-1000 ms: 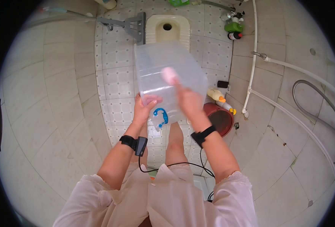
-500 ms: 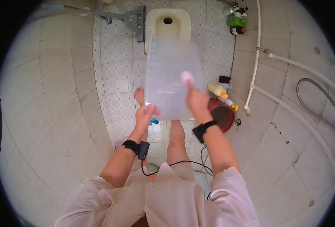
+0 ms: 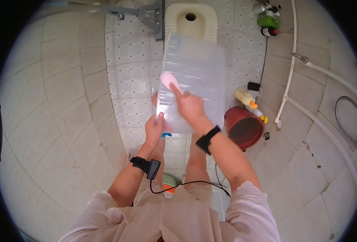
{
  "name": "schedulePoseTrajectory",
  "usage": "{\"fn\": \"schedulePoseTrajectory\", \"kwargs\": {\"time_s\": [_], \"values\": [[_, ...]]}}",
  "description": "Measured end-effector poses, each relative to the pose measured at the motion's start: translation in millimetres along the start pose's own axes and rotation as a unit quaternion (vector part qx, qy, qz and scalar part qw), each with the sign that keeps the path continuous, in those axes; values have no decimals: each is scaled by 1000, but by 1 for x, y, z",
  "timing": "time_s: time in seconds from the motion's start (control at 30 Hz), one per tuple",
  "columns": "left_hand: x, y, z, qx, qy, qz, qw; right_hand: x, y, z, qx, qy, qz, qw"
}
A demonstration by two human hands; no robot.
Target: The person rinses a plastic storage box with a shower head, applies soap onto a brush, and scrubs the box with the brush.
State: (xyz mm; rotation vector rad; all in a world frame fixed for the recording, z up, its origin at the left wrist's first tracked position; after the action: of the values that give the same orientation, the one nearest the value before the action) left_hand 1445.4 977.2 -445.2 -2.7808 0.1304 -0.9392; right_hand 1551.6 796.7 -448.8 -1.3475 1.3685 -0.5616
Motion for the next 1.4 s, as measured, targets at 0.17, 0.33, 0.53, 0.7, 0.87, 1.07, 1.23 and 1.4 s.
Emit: {"fn": "schedulePoseTrajectory", "kwargs": {"time_s": [0.17, 0.33, 0.53, 0.7, 0.87, 1.07, 1.23, 1.4], "values": [[11, -1, 1, 21, -5, 12, 1000, 122, 38, 87, 48, 156, -37, 986], [15, -3, 8, 26, 6, 48, 999, 28, 12, 123, 15, 84, 40, 996], [2, -8, 8, 30, -28, 42, 998, 184, 48, 162, 57, 144, -73, 985], [32, -6, 7, 59, 1, 44, 997, 160, 1, 19, 13, 152, -13, 988], [61, -7, 22, 40, -40, 35, 998, 62, -30, -90, -9, -9, 0, 1000], [77, -30, 53, 59, 34, 182, 981, 207, 11, -72, -66, 72, -15, 995], [102, -29, 81, 33, 0, 169, 985, 133, 5, -181, -3, 179, 57, 982], [94, -28, 87, 18, -39, 158, 987, 110, -32, -139, 63, 72, 46, 994]]}}
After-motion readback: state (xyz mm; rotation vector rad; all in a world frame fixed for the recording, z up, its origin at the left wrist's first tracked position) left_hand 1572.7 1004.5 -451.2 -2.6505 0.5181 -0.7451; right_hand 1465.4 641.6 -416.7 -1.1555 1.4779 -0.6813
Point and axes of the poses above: each hand's wrist, its own z-axis towards the middle knuckle, its own y-axis out of the palm, x = y × z, the point moved 5 cm from there along z, towards the middle knuckle, and after that the axes turned 3 degrees about -y, right-handed, at the moved point
